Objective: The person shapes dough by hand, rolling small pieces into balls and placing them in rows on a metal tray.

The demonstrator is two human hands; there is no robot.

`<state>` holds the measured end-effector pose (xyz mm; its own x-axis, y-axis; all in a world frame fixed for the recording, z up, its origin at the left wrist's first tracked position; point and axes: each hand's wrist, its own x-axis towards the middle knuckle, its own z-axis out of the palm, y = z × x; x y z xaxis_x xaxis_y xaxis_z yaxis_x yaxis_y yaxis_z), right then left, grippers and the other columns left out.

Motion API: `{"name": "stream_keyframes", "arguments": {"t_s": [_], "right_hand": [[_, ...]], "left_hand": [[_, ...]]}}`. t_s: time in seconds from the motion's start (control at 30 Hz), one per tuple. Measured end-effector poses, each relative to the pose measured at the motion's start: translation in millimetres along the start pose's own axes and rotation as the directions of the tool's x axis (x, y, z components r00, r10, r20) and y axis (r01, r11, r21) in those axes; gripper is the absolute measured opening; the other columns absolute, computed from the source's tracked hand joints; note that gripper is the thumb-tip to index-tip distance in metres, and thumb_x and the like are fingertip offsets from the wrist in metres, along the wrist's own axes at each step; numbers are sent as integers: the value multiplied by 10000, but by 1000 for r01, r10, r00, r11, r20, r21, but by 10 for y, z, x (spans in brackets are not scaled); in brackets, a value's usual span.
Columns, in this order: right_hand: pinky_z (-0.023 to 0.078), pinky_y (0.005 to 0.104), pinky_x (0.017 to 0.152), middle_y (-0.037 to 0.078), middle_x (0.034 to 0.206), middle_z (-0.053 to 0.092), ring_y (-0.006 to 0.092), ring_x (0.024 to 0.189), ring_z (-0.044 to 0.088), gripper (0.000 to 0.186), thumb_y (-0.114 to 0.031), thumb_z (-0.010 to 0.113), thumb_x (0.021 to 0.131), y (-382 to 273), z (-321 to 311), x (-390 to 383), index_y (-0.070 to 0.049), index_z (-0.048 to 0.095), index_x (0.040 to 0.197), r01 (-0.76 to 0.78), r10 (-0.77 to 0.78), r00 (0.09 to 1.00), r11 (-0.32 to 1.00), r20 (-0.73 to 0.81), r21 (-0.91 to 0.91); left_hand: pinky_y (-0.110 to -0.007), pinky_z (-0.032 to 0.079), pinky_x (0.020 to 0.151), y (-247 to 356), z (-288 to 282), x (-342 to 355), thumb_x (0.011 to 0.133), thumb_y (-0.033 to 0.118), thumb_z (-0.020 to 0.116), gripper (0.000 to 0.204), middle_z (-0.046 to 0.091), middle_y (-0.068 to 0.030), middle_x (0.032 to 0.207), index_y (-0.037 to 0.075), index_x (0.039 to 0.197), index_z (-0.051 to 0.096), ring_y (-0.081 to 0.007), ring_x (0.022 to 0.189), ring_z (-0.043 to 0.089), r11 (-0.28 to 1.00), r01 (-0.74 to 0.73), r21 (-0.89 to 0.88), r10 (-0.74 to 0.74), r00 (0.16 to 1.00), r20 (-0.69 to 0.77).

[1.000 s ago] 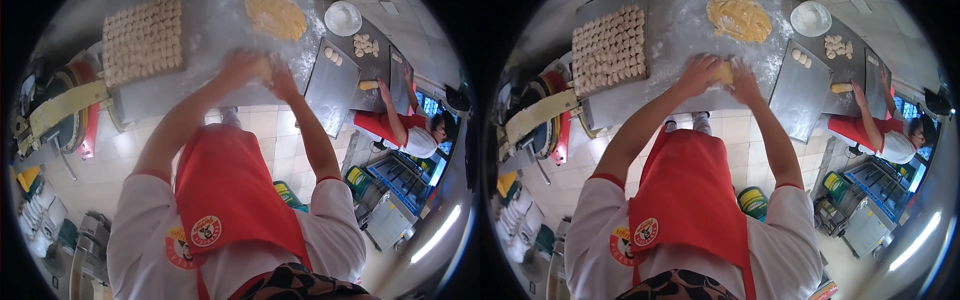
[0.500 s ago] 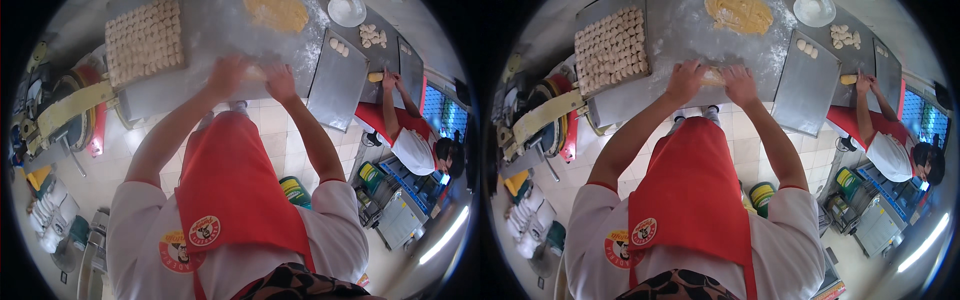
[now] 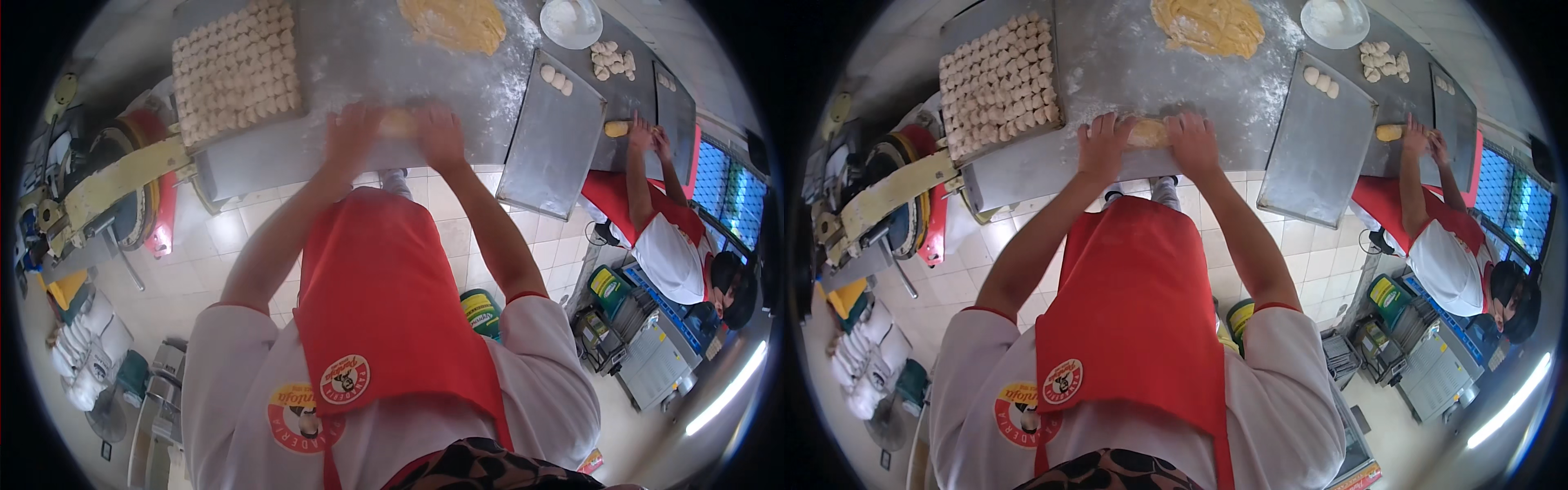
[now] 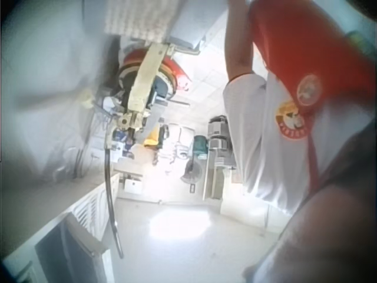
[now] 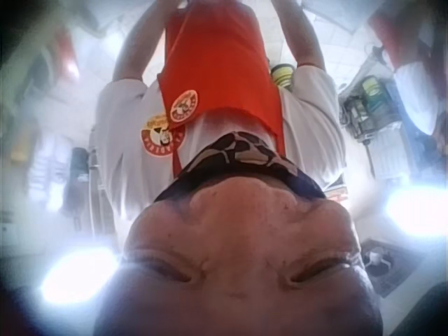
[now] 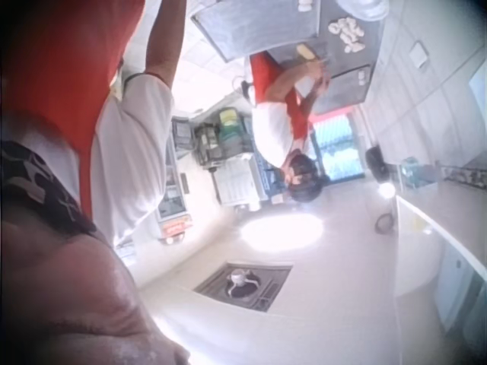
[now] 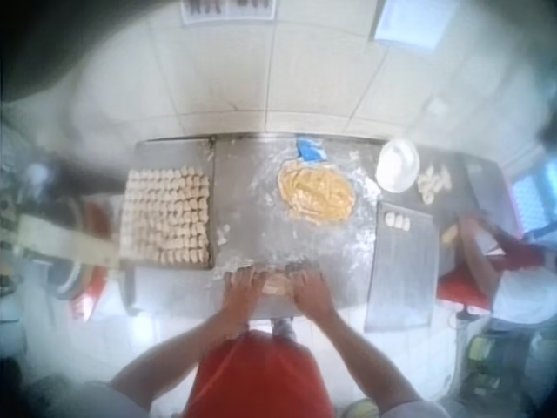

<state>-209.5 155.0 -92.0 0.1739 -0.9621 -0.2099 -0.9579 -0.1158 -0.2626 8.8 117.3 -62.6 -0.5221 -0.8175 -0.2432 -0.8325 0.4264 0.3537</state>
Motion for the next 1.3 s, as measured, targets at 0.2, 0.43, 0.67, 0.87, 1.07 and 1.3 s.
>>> {"name": "stream_keyframes", "arguments": {"t_s": [0.2,0.43,0.67,0.87,1.07,1.3], "right_hand": [[216,623,1222,204,1624,360,391,1530,296,779,-364,643,910,-100,304,-247,-51,365,1567,47,-57,981,997,-186,-55],[222,681,1181,208,1674,261,442,1526,267,755,-528,559,987,616,-197,1514,-123,354,1592,-186,85,792,977,-604,-107],[155,634,1240,86,1686,283,374,1555,230,683,-501,561,997,603,99,6,-236,368,1596,321,-323,946,944,-11,-72],[196,662,1216,139,1648,338,396,1544,255,573,-372,545,1002,-271,307,-263,-199,468,1544,273,-272,962,961,-22,41],[229,634,1210,139,1662,319,395,1507,331,583,-496,475,1038,-152,165,1394,-188,479,1533,45,-53,954,998,-296,-32],[224,648,1206,65,1670,325,367,1510,337,607,-468,550,1010,-102,239,339,-286,414,1573,362,-374,926,917,-47,-165]], "left_hand": [[-780,99,1163,262,544,-72,1006,411,535,678,193,-89,1711,177,1608,329,-393,1550,228,995,-77,56,81,995,-62],[-752,120,1178,-415,-81,1666,1031,613,389,749,257,-132,1688,184,1634,268,-393,1543,256,944,227,240,-162,952,-261],[-648,136,1233,-114,372,-174,1000,526,505,730,251,-142,1680,193,1621,315,-439,1544,204,999,40,31,-35,986,-162],[-699,96,1212,171,455,-564,1030,438,484,689,210,-168,1690,105,1610,316,-446,1547,194,973,205,103,-205,979,-8],[-689,150,1204,-578,-64,773,1062,527,353,691,278,-166,1676,94,1601,345,-418,1533,255,868,329,372,-182,908,-378],[-651,190,1212,-674,148,-22,1010,505,512,689,266,-124,1686,194,1603,351,-379,1528,280,964,-68,257,101,988,-119]]}}
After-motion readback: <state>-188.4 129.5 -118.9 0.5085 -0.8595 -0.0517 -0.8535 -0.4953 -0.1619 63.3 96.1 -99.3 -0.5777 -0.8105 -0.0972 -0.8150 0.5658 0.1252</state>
